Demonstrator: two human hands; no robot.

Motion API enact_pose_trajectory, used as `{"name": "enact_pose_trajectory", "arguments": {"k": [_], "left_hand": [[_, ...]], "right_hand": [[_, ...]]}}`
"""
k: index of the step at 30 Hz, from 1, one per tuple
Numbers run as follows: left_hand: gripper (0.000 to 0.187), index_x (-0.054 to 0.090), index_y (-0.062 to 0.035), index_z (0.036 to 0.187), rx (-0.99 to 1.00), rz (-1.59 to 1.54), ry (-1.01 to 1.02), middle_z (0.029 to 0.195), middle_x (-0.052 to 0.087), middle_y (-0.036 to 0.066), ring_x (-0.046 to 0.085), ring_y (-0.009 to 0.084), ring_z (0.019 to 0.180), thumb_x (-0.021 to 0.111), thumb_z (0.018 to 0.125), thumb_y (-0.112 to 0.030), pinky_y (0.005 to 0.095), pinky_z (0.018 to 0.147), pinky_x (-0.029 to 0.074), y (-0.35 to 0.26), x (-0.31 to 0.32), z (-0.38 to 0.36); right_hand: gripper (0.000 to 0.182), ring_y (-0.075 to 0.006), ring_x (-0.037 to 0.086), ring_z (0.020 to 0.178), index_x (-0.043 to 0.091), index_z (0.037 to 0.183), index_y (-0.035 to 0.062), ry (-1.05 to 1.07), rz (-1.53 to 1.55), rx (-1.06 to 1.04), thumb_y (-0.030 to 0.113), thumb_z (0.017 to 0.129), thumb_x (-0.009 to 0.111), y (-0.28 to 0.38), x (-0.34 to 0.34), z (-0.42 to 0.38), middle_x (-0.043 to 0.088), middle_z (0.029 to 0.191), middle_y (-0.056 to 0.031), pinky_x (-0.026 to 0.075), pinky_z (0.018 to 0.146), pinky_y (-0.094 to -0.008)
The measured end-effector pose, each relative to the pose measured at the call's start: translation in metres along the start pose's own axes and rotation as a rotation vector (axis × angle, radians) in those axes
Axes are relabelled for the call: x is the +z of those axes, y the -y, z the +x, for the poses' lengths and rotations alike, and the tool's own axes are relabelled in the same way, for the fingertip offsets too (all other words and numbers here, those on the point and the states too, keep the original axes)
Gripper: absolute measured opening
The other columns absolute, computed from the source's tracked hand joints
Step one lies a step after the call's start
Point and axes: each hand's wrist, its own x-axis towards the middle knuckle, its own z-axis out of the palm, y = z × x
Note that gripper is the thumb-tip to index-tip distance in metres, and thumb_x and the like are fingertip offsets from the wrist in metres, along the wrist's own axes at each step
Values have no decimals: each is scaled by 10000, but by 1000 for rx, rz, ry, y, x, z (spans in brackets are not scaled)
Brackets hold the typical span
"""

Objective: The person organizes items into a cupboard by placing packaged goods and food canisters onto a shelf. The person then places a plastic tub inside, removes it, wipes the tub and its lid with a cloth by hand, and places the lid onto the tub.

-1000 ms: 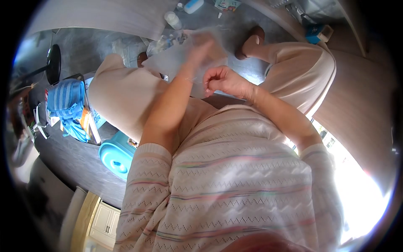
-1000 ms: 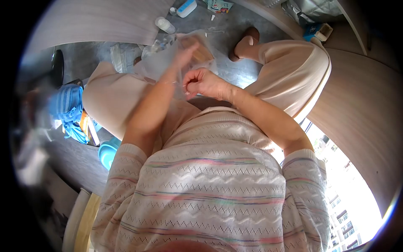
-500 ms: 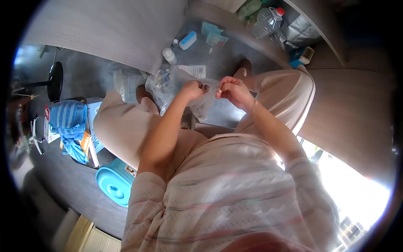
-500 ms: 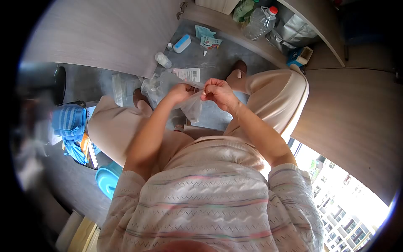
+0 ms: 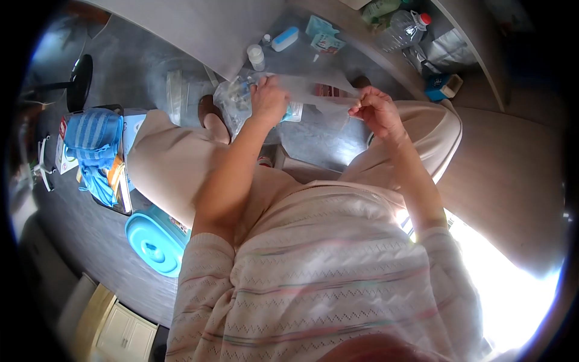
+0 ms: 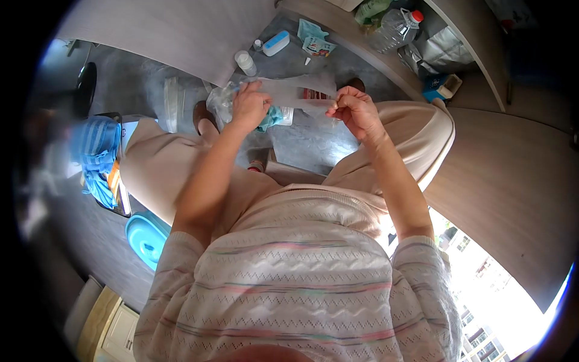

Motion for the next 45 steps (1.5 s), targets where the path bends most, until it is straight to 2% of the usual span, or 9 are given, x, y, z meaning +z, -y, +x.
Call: {"name": "enact_pose_trajectory", "arguments": {"k": [4, 10, 11, 14, 16, 22, 30, 39, 45], "left_hand": [[113, 661, -164, 713, 114, -58, -482, 1293, 411, 78, 336, 325, 1198, 655, 625, -94, 475, 937, 298, -17, -28, 8], [121, 656, -168, 747, 376, -373, -232, 1295, 429, 49, 288, 334, 1239, 657, 654, -91, 432, 941, 317, -39, -35, 13], [107, 654, -142, 764, 433, -358, -267, 1178, 532, 63, 469, 290, 1096, 661, 668, -95, 367, 852, 409, -43, -34, 12], [68, 644, -91, 784, 166, -660, 83, 972, 623, 65, 594, 196, 827, 639, 717, -90, 292, 711, 467, -50, -37, 14], [55, 620, -50, 810, 200, -775, -36, 804, 613, 41, 563, 131, 666, 601, 766, -78, 249, 611, 455, -50, -31, 13], [52, 550, -14, 848, 67, -1357, 170, 615, 507, -18, 461, 56, 533, 541, 839, -65, 204, 498, 381, -61, -58, 3], [50, 537, -28, 825, 224, -1344, 372, 610, 486, -30, 451, 53, 535, 540, 836, -77, 201, 494, 371, -65, -82, -1], [69, 538, -25, 871, 286, -1642, 417, 595, 449, -31, 421, 67, 515, 522, 840, -85, 264, 567, 433, -49, -98, -1], [127, 560, -8, 936, -64, -1552, 15, 593, 475, -18, 464, 86, 548, 537, 834, -79, 291, 651, 451, -27, -93, 3]], "right_hand": [[128, -205, 582, 571, 515, 756, 12, 2, -13, 31, -71, 710, 429, 19, 7, -4, 549, 648, -86, 510, 575, -336], [112, -178, 566, 597, 516, 733, -10, 250, -128, 41, -82, 693, 440, 39, 25, 1, 553, 655, -93, 479, 595, -286], [110, -174, 562, 604, 519, 728, -12, 265, -132, 66, -84, 693, 444, 40, 30, 2, 554, 656, -91, 473, 601, -280], [106, -165, 556, 631, 531, 745, -12, 316, -124, 97, -81, 702, 463, 37, 40, 6, 557, 667, -83, 461, 622, -265], [112, -161, 558, 656, 542, 797, -6, 363, -94, 59, -67, 724, 483, 31, 40, 9, 558, 684, -75, 458, 638, -260], [509, -166, 556, 847, 411, 1227, 35, 198, -187, -55, 104, 768, 618, 20, 11, 2, 568, 817, -75, 450, 782, -273], [1098, -321, 381, 1181, 120, 1384, 83, 230, -1256, -13, 342, 551, 787, -22, -32, 52, 362, 1285, -201, 310, 979, -358], [645, -252, 500, 1038, 501, 1170, 138, 618, -1371, 265, 326, 596, 728, 27, 111, 40, 545, 1132, -86, 407, 858, -353], [374, -227, 587, 778, 640, 872, 39, 479, -1202, -106, 400, 800, 576, -53, 49, 71, 631, 813, -119, 443, 716, -326]]}}
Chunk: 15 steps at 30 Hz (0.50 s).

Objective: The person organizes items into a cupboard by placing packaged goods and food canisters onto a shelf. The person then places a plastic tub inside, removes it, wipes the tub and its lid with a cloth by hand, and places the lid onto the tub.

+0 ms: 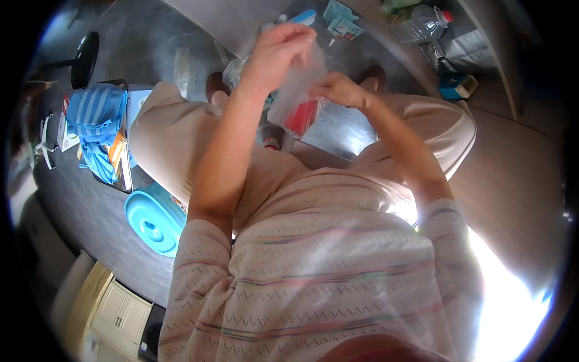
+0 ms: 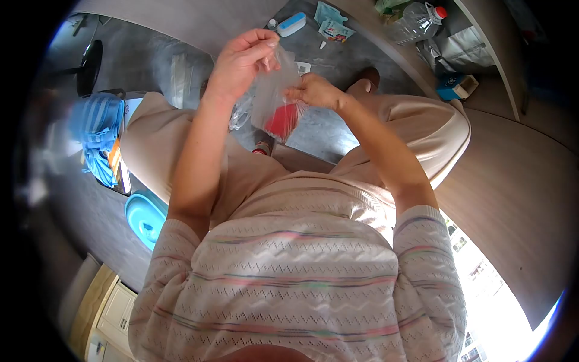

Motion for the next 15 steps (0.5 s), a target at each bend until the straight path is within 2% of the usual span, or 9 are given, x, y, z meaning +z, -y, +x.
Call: {"name": "enact_pose_trajectory", "arguments": {"k": [4, 7, 8, 11, 12, 15], "left_hand": [[204, 548, 2, 1016, 47, -43, -45, 698, 553, 17, 541, 118, 643, 553, 823, -65, 293, 686, 460, -2, -10, 1], [318, 515, 0, 1104, 85, -26, -67, 868, 593, 69, 571, 145, 790, 584, 808, -89, 297, 746, 450, 1, -18, 4], [368, 501, -2, 1139, 97, -6, -74, 937, 603, 90, 578, 156, 849, 600, 800, -103, 299, 773, 445, 4, -20, 6], [629, 409, -21, 1256, 57, 261, -80, 1122, 543, 141, 528, 200, 1015, 692, 722, -195, 323, 880, 397, 15, -23, 9], [710, 377, -28, 1280, 53, 370, -51, 1151, 522, 149, 503, 218, 1053, 716, 688, -227, 329, 903, 377, 26, -27, 13], [904, 299, -47, 1335, 27, 646, 53, 1209, 478, 168, 442, 262, 1139, 768, 606, -302, 340, 958, 329, 46, -30, 21]], "right_hand": [[377, -165, 563, 630, 653, 775, 17, -200, 183, 211, 383, 812, 573, -6, -7, -13, 596, 639, -91, 439, 621, -282], [394, -118, 511, 587, 639, 745, -11, -316, 255, 230, 372, 815, 580, -28, -24, -20, 566, 608, -68, 419, 574, -261], [396, -107, 484, 584, 622, 719, -20, -340, 347, 241, 365, 810, 600, -4, -32, -30, 563, 629, -44, 413, 557, -262], [352, -109, 481, 587, 616, 732, -4, -392, 674, 204, 339, 809, 618, -9, -45, -46, 563, 662, -20, 412, 552, -265], [284, -106, 474, 593, 608, 739, 15, -422, 756, 158, 288, 815, 626, 1, -47, -52, 549, 674, -7, 412, 549, -264], [255, -92, 483, 608, 603, 725, 24, -470, 534, 112, 258, 824, 619, 23, -59, -66, 552, 674, -8, 411, 566, -248]]}}
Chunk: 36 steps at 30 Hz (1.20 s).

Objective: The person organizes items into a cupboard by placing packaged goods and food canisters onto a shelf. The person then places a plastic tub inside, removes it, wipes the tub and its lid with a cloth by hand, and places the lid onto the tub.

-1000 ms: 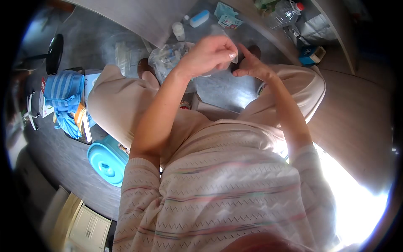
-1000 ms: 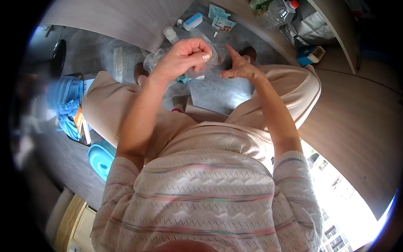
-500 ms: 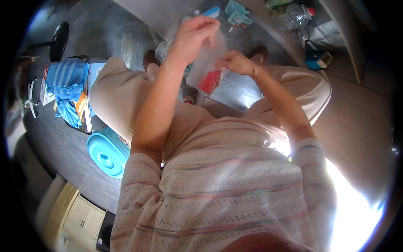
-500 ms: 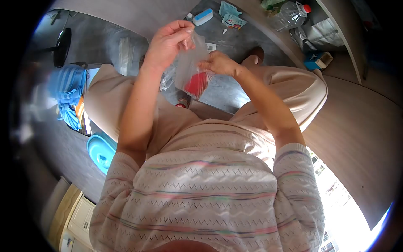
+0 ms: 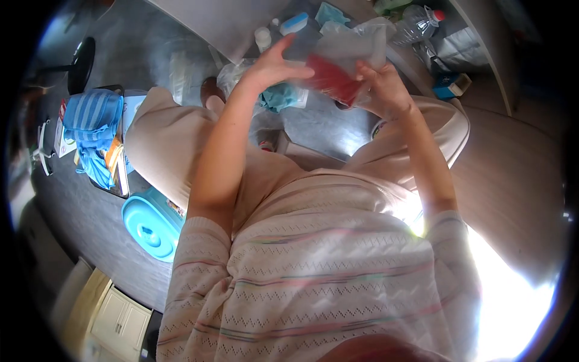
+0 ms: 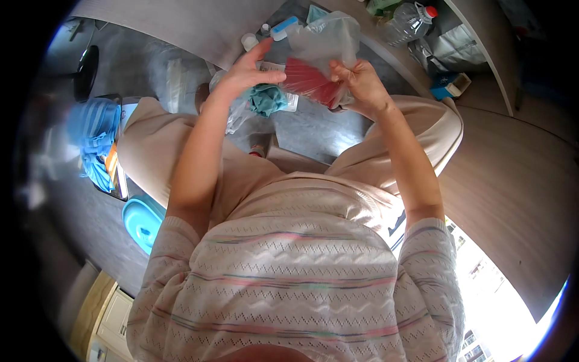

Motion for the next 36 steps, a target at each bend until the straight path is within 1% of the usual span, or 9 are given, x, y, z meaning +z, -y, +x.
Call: {"name": "enact_pose_trajectory", "arguments": {"k": [6, 12, 16, 22, 23, 26, 29, 31, 36], "left_hand": [[823, 346, 0, 1288, 105, -90, 273, 1231, 456, 139, 429, 229, 1139, 733, 629, -304, 308, 963, 324, -42, 16, -4], [486, 579, -1, 1064, -291, -314, 398, 1010, 592, 88, 520, 175, 989, 669, 719, -330, 287, 887, 370, -9, 35, 2], [390, 631, -2, 958, -309, -323, 341, 913, 628, 69, 564, 152, 866, 648, 751, -332, 270, 802, 412, -7, 42, 1], [285, 645, 4, 900, -56, -146, 286, 844, 649, 53, 593, 126, 747, 621, 790, -258, 252, 716, 456, -24, 55, -8], [276, 641, 3, 906, -19, -16, 288, 845, 649, 48, 593, 126, 743, 618, 791, -248, 255, 712, 458, -17, 58, -6], [236, 628, -12, 908, 113, 142, 258, 821, 650, 63, 592, 131, 737, 611, 785, -212, 274, 692, 464, -2, 70, -7], [258, 648, -42, 810, 25, 319, 221, 713, 613, 166, 608, 274, 673, 615, 757, -292, 341, 626, 462, -24, 66, -18], [255, 648, -42, 750, 110, 324, 150, 641, 597, 148, 600, 266, 617, 635, 736, -297, 346, 594, 457, -15, 67, -18], [342, 625, -15, 837, 18, 210, 86, 781, 609, 194, 602, 328, 749, 643, 676, -316, 381, 676, 466, -10, 67, -17]], "right_hand": [[208, -84, 510, 648, 611, 753, 47, 122, 9, -108, 242, 827, 615, 29, 7, -24, 573, 701, -5, 410, 611, -228], [125, -84, 517, 677, 616, 793, 53, 152, 230, 2, 172, 797, 652, 30, 10, -24, 578, 725, 4, 430, 635, -247], [116, -88, 530, 707, 617, 854, 52, 98, 291, 66, 125, 777, 665, 27, 7, -23, 593, 775, 0, 446, 655, -254], [541, -161, 514, 979, 501, 1140, 10, 190, 185, 156, 249, 712, 732, 13, -2, -13, 566, 1057, -83, 426, 834, -302], [588, -171, 481, 1055, 379, 1243, 35, 301, 158, 184, 179, 761, 683, 3, -8, -6, 491, 1177, -75, 407, 889, -311], [580, -163, 510, 992, 486, 1157, -23, 259, 63, 60, 287, 725, 717, -22, 0, -6, 563, 1082, -99, 418, 849, -302], [383, -130, 544, 842, 580, 1024, -25, 166, 16, 134, 255, 778, 663, -22, 16, -4, 611, 930, -65, 448, 758, -281], [292, -113, 548, 770, 614, 944, -29, 56, -105, 77, 226, 803, 626, -31, 22, -8, 624, 847, -57, 454, 705, -277], [286, -189, 586, 677, 618, 845, -59, -88, -220, 104, 221, 784, 609, -64, 23, 7, 625, 737, -143, 456, 640, -327]]}}
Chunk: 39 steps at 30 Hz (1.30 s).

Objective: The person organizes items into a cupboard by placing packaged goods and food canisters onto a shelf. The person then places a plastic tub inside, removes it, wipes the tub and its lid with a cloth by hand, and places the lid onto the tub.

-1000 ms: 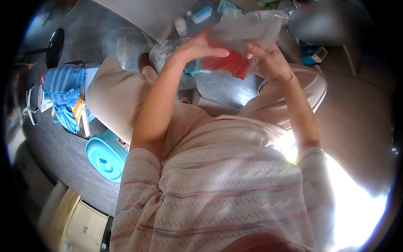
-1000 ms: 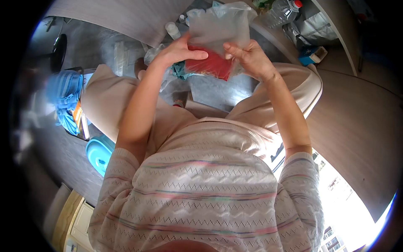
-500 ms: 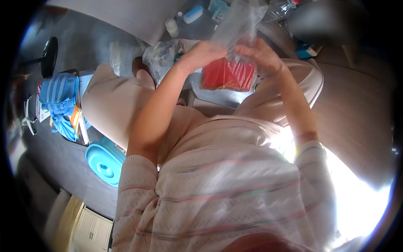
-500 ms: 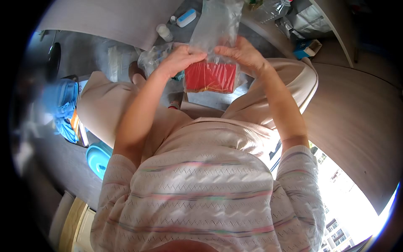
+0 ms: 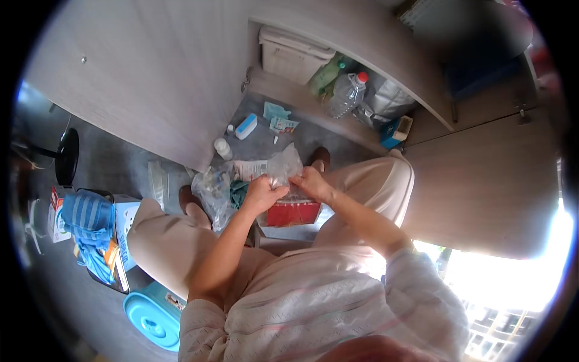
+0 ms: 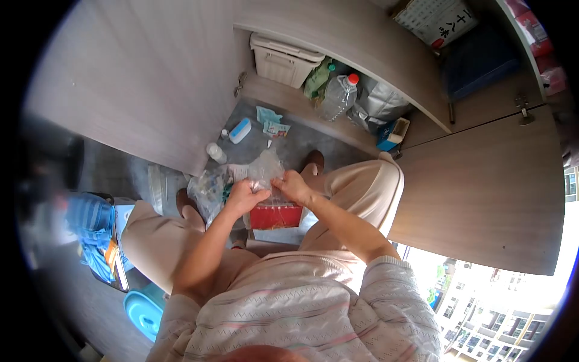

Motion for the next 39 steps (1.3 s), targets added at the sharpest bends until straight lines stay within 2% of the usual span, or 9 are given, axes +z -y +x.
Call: {"name": "enact_pose_trajectory", "arguments": {"k": [5, 13, 15, 17, 18, 23, 30, 34, 39], "left_hand": [[292, 616, -4, 886, 1, 67, -27, 767, 624, 169, 617, 270, 730, 625, 721, -245, 358, 679, 462, 6, 5, 4], [289, 601, 24, 816, -33, 83, -11, 702, 590, 179, 581, 254, 674, 530, 788, -255, 356, 653, 440, 5, 16, -4], [289, 595, 26, 824, -71, 61, 62, 687, 583, 169, 562, 221, 654, 526, 795, -253, 343, 652, 437, -10, 11, -11], [306, 594, 25, 872, 5, -113, 61, 741, 612, 116, 541, 161, 690, 538, 816, -271, 310, 681, 434, -15, 10, -13], [308, 585, 15, 930, -47, -242, 145, 827, 614, 90, 542, 146, 752, 567, 813, -270, 291, 715, 431, -9, 13, -11], [538, 505, -36, 1127, -69, -499, 535, 1083, 553, 60, 523, 135, 956, 737, 698, -263, 261, 843, 410, -17, 22, -13], [508, 540, -34, 1108, -23, -421, 489, 1018, 589, 67, 537, 156, 930, 730, 665, -195, 273, 838, 414, -11, 33, -25], [449, 592, -42, 1064, -159, -492, 537, 987, 611, 91, 556, 172, 905, 718, 655, -180, 293, 814, 432, 1, 44, -27], [512, 523, -21, 1124, -122, -590, 527, 1081, 547, 75, 492, 176, 998, 713, 713, -260, 311, 904, 368, -21, 33, -28]], "right_hand": [[313, -338, 606, 691, 631, 741, -36, -69, -145, -94, 275, 730, 598, -11, -1, 13, 603, 703, -222, 460, 658, -387], [215, -358, 592, 656, 638, 702, 2, 97, -491, -310, 194, 731, 548, -12, -14, 13, 611, 705, -194, 471, 603, -402], [186, -325, 594, 630, 644, 716, 19, 100, -560, -516, 171, 736, 539, -21, -24, 9, 613, 692, -175, 468, 569, -386], [159, -251, 593, 607, 645, 758, 28, 51, -379, -392, 149, 747, 542, -4, -27, -1, 621, 693, -136, 462, 544, -357], [151, -209, 589, 604, 644, 785, 27, 16, -148, -120, 139, 755, 547, 18, -25, -15, 627, 702, -110, 460, 540, -341], [163, -122, 539, 578, 609, 881, 2, -45, 103, -71, 137, 802, 565, 11, -20, -15, 602, 747, -53, 448, 511, -280], [185, -95, 450, 400, 589, 824, -2, -165, 516, 9, 179, 792, 606, 35, -23, -21, 542, 595, -33, 380, 377, -258], [257, -82, 525, 547, 567, 959, 4, -114, 443, 103, 192, 792, 622, 86, -28, -37, 580, 757, -32, 394, 410, -207], [201, -67, 482, 503, 562, 879, 41, -81, 586, -2, 194, 777, 646, 111, -22, -46, 563, 712, -20, 349, 377, -212]]}}
